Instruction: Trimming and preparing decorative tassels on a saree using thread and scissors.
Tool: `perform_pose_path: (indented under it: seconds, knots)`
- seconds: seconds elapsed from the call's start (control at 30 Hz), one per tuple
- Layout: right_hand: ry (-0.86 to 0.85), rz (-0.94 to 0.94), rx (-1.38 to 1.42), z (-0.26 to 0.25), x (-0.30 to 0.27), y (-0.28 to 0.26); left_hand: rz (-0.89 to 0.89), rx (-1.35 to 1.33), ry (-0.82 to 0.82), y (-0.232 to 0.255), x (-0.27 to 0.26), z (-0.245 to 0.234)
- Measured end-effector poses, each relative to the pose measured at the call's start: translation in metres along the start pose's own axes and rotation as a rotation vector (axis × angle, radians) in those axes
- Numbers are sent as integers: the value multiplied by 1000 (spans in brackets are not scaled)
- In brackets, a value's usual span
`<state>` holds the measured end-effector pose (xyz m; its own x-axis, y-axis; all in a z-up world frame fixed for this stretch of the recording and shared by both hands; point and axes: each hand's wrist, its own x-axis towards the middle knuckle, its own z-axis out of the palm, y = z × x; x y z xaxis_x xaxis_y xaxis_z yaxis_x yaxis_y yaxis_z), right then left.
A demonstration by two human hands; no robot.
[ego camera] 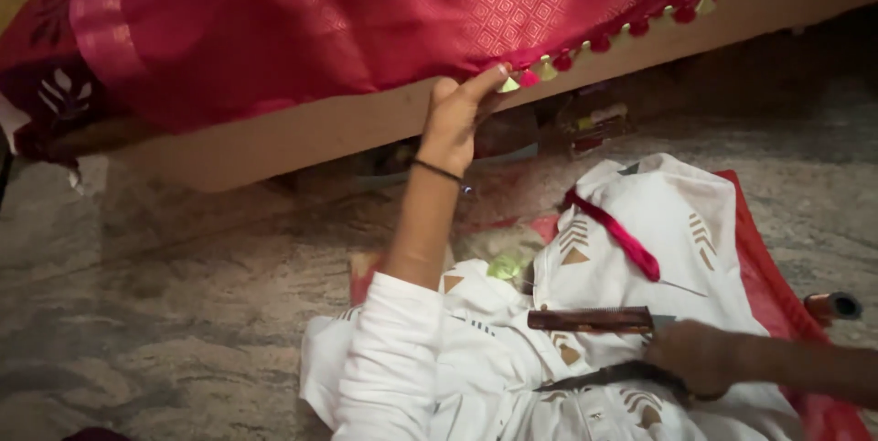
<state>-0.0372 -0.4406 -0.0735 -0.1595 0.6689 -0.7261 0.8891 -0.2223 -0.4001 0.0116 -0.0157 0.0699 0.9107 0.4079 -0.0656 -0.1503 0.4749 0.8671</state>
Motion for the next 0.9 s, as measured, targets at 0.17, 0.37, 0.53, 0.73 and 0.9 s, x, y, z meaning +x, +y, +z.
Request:
perform_pose_path:
  seconds: [0.17,0.37,0.53,0.73,0.9]
  knots:
    - [130,-120,99,-60,-25,45,-26,68,-109,25,-9,-2]
    - [284,250,343,-204,-96,92,14,212,-197,44,-16,3]
    - [434,403,394,-267,-123,145,-65,240,-158,51,-17,2]
    - [289,569,-45,-284,-116,210,-101,237,-182,53,-14,-6]
    - [338,515,-115,-324,-143,123,-184,166,-209,55,-9,-8]
